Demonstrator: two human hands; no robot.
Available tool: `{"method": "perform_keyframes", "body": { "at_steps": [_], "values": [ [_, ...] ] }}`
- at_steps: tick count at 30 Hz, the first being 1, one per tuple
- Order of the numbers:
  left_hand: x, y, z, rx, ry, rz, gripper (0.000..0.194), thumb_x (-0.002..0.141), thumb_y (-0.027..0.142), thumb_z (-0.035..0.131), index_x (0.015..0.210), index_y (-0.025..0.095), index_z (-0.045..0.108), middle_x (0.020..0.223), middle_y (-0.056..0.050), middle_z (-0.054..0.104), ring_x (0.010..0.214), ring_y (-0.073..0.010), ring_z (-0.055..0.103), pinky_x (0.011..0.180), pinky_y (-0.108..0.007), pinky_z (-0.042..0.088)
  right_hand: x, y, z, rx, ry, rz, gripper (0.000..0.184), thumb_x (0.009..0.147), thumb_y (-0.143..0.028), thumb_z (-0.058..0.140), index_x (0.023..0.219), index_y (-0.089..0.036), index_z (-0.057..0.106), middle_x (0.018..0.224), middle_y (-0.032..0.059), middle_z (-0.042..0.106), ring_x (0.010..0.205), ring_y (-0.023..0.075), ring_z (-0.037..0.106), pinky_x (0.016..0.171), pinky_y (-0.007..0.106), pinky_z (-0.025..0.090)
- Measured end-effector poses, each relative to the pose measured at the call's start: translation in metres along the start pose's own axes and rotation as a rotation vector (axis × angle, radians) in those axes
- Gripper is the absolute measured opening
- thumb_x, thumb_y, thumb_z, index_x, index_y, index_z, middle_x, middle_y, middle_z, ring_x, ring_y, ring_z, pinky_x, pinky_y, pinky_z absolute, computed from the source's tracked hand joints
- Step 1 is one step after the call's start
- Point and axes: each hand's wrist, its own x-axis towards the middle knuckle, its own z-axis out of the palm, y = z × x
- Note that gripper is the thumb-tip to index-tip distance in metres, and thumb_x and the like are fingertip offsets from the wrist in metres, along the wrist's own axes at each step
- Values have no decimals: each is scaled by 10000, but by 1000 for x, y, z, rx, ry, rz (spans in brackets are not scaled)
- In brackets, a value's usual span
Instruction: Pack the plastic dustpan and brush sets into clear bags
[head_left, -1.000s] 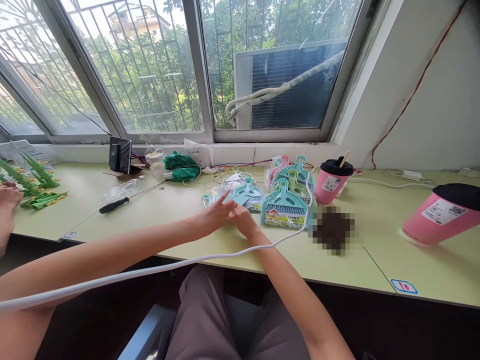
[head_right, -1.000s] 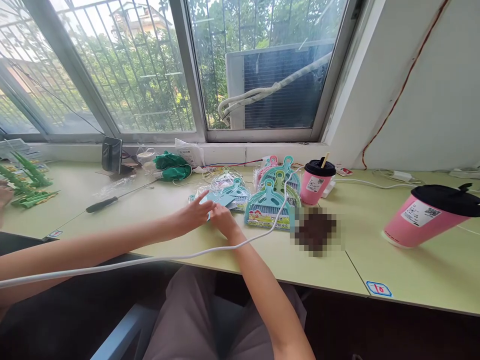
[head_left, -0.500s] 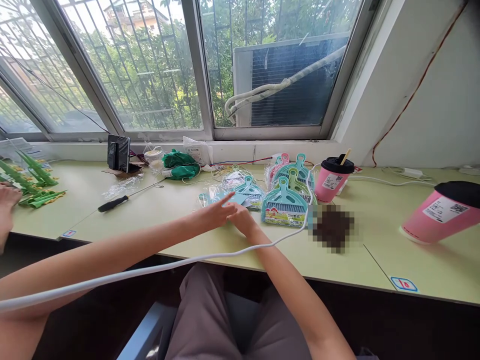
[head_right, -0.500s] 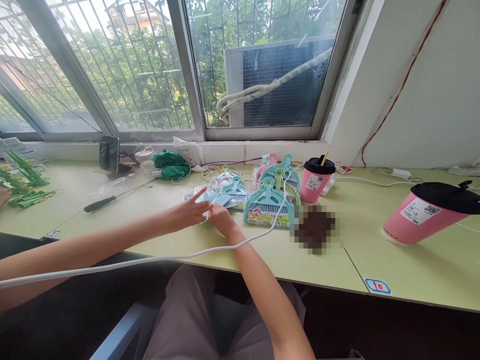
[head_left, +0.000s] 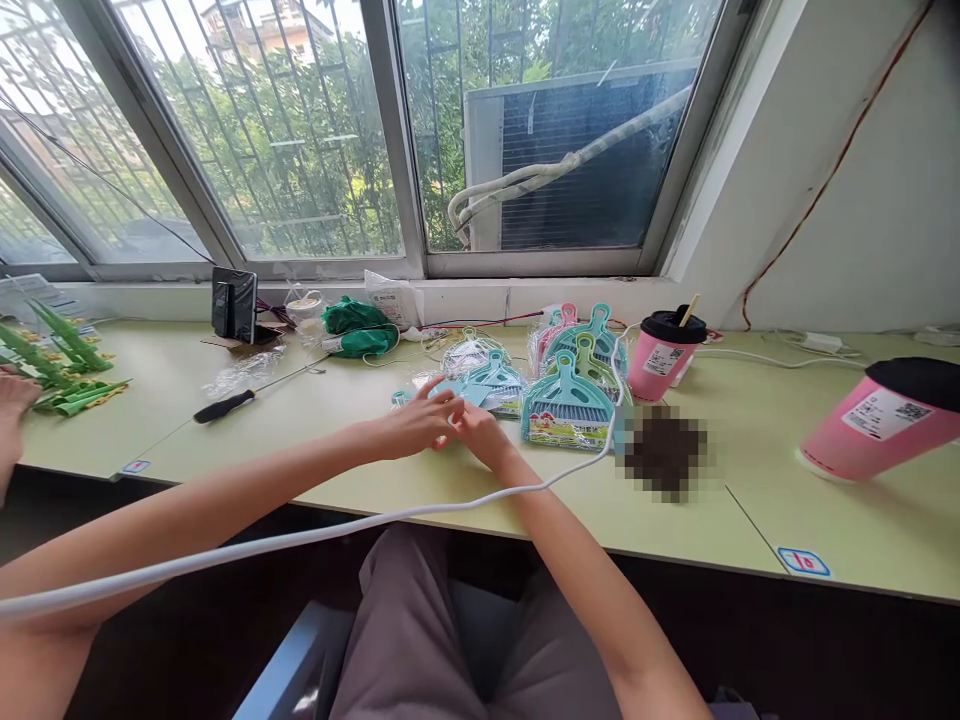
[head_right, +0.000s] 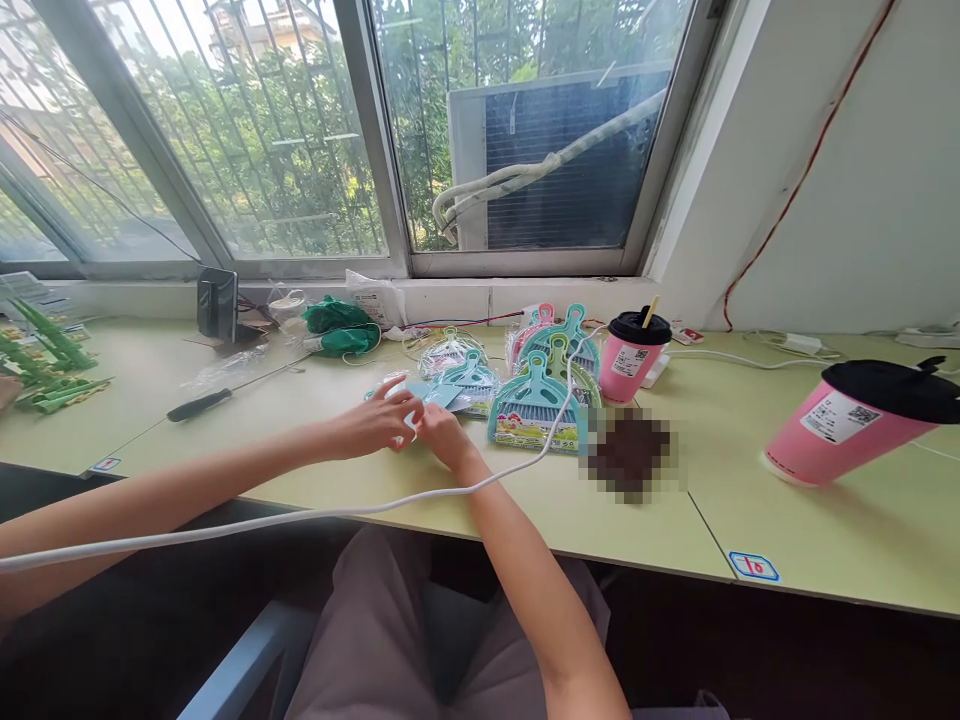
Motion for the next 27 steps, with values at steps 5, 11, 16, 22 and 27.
{"method": "perform_keyframes", "body": {
  "at_steps": [5,11,16,22,27],
  "values": [
    [-10,-14,7,184,27,47,55,789,258,734,839,271,716,1059,-18,631,1047,-191,550,1185,-570,207,1,-1,-8,-32,-17,-11,301,943,-14,382,998,-102,664,982,122,664,909,208,618,751,300,506],
    [-6,9,38,625,51,210,315,746,36,573,908,251,736,1154,-51,675,1295,-234,500,1250,-462,230,2,2,-10,-45,-70,-7,329,958,-18,332,999,-119,642,984,90,653,944,195,601,772,278,501],
    [2,25,45,654,10,151,431,741,-28,448,934,220,743,1094,-60,707,1365,-230,460,1238,-455,267,1,4,-7,-44,-52,22,389,958,-4,275,995,-135,639,982,77,670,929,180,605,770,254,503],
    [2,27,29,449,185,-35,394,803,-24,431,853,219,736,1061,-88,671,1192,-236,558,1206,-502,273,2,6,-8,-14,-29,3,303,947,-16,353,1009,-98,638,990,126,671,909,206,610,761,295,522],
    [-4,9,14,157,227,-199,173,813,186,652,657,239,704,990,-63,644,1029,-266,553,1053,-553,331,0,7,-10,-35,-12,-20,357,900,61,326,915,-97,646,949,116,656,872,199,596,706,292,508]
  ]
}}
